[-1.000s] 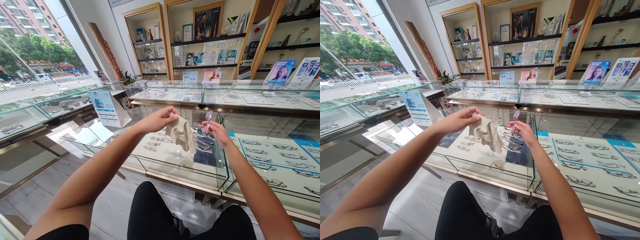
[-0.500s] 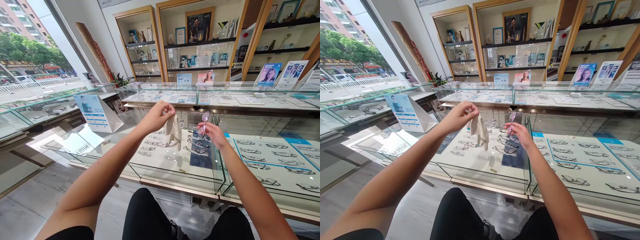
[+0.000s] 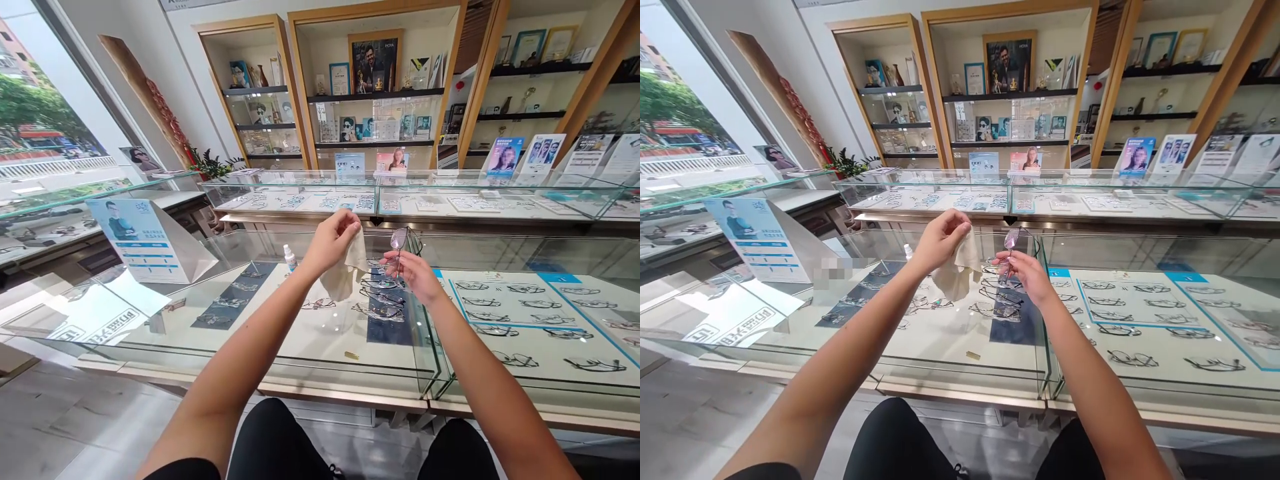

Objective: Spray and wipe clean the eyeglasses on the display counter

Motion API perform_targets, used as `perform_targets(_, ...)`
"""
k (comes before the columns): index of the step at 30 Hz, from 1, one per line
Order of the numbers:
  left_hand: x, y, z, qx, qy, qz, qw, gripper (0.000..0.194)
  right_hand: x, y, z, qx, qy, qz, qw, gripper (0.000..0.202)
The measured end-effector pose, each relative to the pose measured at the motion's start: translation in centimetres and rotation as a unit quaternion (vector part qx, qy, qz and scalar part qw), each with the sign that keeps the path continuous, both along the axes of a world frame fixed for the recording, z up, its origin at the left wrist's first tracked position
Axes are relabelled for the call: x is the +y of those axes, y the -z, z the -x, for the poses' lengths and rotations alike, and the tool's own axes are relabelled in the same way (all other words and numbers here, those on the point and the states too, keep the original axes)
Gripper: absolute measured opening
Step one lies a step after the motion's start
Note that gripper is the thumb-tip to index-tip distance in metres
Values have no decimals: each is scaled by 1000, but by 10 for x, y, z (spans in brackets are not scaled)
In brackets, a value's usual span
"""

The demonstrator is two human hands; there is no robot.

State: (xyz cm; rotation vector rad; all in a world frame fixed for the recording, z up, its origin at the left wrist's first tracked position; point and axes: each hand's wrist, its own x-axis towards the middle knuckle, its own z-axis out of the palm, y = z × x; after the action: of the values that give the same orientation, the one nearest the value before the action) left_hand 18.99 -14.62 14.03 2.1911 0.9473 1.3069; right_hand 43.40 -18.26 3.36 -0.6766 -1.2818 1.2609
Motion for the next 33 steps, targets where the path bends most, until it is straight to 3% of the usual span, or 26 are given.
perform_targets(8, 8, 13, -17, -59, 65, 105, 991, 34, -3, -3, 1, 94, -42, 12, 995, 33)
perform_targets(12, 9, 14, -23, -76, 49, 130, 987, 39, -6, -6, 1, 134, -84, 19, 987, 32)
perform_targets(22, -8, 8, -45, 45, 73, 144, 986, 40, -3, -2, 1, 184, -68, 50, 979, 30)
perform_targets(28, -5, -4, -46, 99, -9, 61, 993, 34, -7, -12, -3, 174, -27, 30, 984, 28)
perform_targets(33, 20, 8, -26, -6, -26, 147, 989, 35, -10, -16, -2, 132, -43, 9, 990, 29)
